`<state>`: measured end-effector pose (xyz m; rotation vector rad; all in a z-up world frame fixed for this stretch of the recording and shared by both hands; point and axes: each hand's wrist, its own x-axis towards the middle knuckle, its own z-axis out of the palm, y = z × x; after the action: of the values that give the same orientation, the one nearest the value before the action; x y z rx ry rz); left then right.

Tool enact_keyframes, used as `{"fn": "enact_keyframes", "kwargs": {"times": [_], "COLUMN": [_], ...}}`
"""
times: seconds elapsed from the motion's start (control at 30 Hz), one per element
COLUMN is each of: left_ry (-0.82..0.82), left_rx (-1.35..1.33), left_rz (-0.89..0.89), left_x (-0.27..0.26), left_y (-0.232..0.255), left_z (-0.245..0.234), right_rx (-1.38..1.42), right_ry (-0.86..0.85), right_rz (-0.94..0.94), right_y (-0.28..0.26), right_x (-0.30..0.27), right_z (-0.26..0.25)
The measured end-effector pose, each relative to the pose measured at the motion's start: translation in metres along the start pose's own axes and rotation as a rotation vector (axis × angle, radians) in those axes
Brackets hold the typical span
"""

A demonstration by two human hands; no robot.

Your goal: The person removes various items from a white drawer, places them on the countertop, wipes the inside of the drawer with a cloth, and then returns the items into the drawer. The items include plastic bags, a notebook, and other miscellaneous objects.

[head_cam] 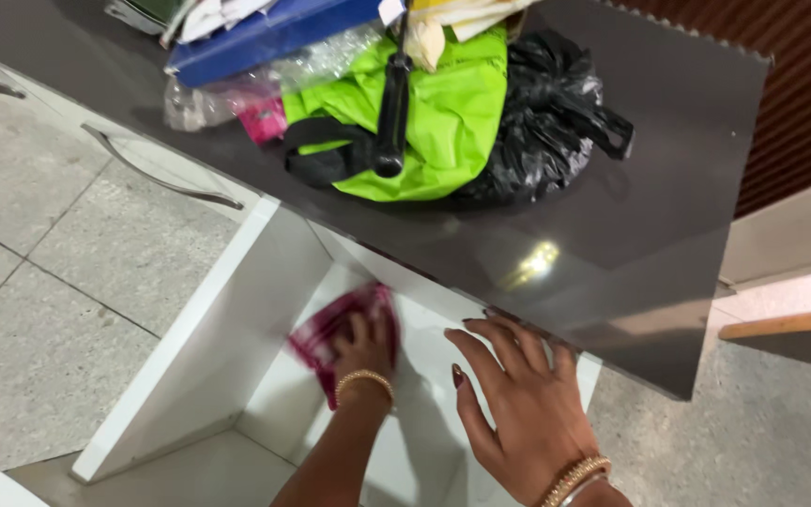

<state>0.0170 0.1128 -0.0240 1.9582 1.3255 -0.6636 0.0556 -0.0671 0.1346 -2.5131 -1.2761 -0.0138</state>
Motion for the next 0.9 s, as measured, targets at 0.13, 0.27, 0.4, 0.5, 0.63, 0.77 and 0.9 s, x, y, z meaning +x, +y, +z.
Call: {"fn": "enact_keyframes", "kwargs": {"times": [0.13,0.27,0.4,0.5,0.63,0.77,0.9], "left_ry": [0.042,-0.034,0.275,0.021,-0.525,0.459,0.525], "left_rx": [-1.072,-1.629,-1.593,-1.191,-1.626,-0.992,-0.933], "left_rz": [-0.293,0.132,0.563,0.453,0.549,0.722,0.844], "left_x": [0.029,0.054,0.047,0.004,-0.028,0.011,0.009], "left_y": [-0.013,0.01,0.043,0.049,0.054,0.043,0.026], "left_z": [-0.016,-0.013,0.016,0.062,0.086,0.014,-0.04], "right_rx": [-0.01,-0.021,0.029,0.081,0.141,0.176,0.251], "right_ry": [-0.021,0.028,0.009,0.037,0.091,0.123,0.19], "right_rz": [0.05,0.016,0.016,-0.015,-0.071,-0.098,-0.093], "right_y": [0.0,0.005,0.011,0.016,0.017,0.011,0.009], "right_x": [-0.005,-0.003,-0.006,-0.006,-0.006,-0.007,-0.01], "right_z": [0.005,0.011,0.014,0.016,0.013,0.008,0.006]}}
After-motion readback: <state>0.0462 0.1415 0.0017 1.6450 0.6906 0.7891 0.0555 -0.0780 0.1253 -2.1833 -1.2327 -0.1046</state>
